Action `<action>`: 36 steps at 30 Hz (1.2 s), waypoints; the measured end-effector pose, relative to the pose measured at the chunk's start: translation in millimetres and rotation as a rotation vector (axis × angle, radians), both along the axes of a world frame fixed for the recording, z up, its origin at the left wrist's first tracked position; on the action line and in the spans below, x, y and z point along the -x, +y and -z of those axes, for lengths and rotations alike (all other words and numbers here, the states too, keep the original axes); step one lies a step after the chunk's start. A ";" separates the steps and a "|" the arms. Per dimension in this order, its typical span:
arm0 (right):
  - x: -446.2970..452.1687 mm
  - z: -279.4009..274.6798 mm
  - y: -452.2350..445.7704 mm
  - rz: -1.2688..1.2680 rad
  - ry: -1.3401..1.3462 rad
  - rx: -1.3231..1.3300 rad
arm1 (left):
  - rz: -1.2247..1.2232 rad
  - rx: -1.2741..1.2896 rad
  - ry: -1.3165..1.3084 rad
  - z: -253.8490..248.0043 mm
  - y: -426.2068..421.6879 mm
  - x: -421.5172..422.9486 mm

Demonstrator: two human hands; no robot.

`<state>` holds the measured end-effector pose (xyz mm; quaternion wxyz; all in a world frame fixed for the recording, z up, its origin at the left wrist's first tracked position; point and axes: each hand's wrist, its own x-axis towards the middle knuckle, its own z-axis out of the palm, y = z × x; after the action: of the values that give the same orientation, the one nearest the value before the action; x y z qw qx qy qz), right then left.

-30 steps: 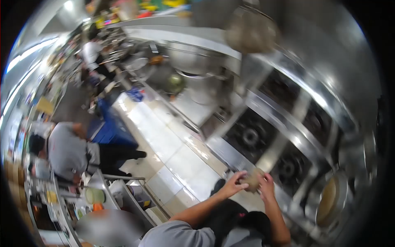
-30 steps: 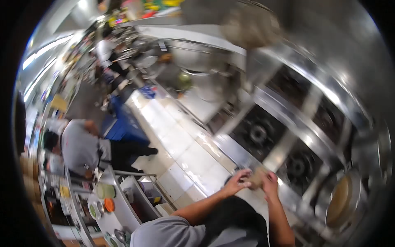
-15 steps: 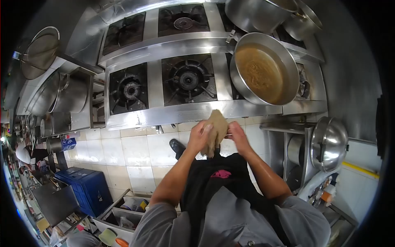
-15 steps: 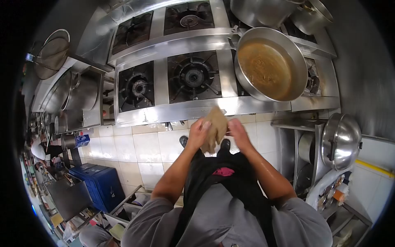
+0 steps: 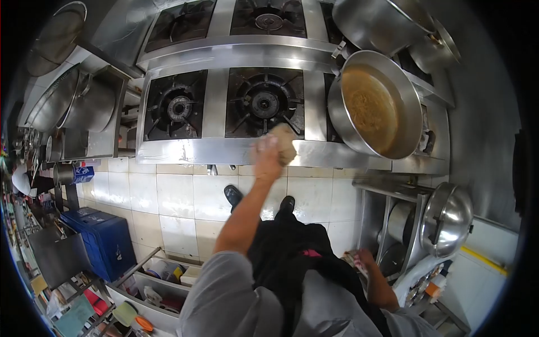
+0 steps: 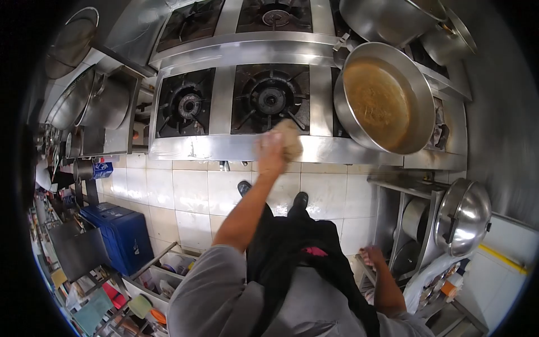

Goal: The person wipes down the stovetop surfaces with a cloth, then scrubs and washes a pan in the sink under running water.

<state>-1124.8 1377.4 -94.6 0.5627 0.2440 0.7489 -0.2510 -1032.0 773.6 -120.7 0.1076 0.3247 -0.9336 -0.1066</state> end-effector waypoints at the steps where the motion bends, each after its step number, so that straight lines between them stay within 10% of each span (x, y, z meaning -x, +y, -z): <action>1: -2.9 -0.3 7.4 -0.005 0.003 0.002 | -0.077 0.101 -0.032 4.6 -23.4 -25.4; 12: 12.0 -1.0 -78.0 -0.022 0.031 0.002 | -0.214 -0.080 0.038 3.5 -14.5 -36.4; 24: 13.5 -17.3 -222.7 -0.252 0.298 0.333 | -0.564 0.296 -0.185 24.7 -346.3 -370.8; 27: -17.7 -7.9 -180.5 -0.348 0.227 0.169 | -0.886 -0.133 0.418 2.5 -362.0 -434.0; 28: -26.6 -18.7 -173.1 -0.412 0.202 0.144 | -0.941 0.179 0.541 28.2 -360.5 -458.8; 30: -54.4 -8.5 -132.9 -0.303 0.134 0.045 | -1.102 -0.419 1.029 50.9 -320.2 -466.6; 36: -75.0 -18.2 -114.1 -0.484 -0.102 0.086 | -1.326 -0.914 2.058 20.3 -230.6 -300.7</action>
<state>-1049.8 1263.3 -76.3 0.6532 0.0458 0.7449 -0.1280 -731.3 543.0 -140.9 0.6803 0.4974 0.0329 -0.5373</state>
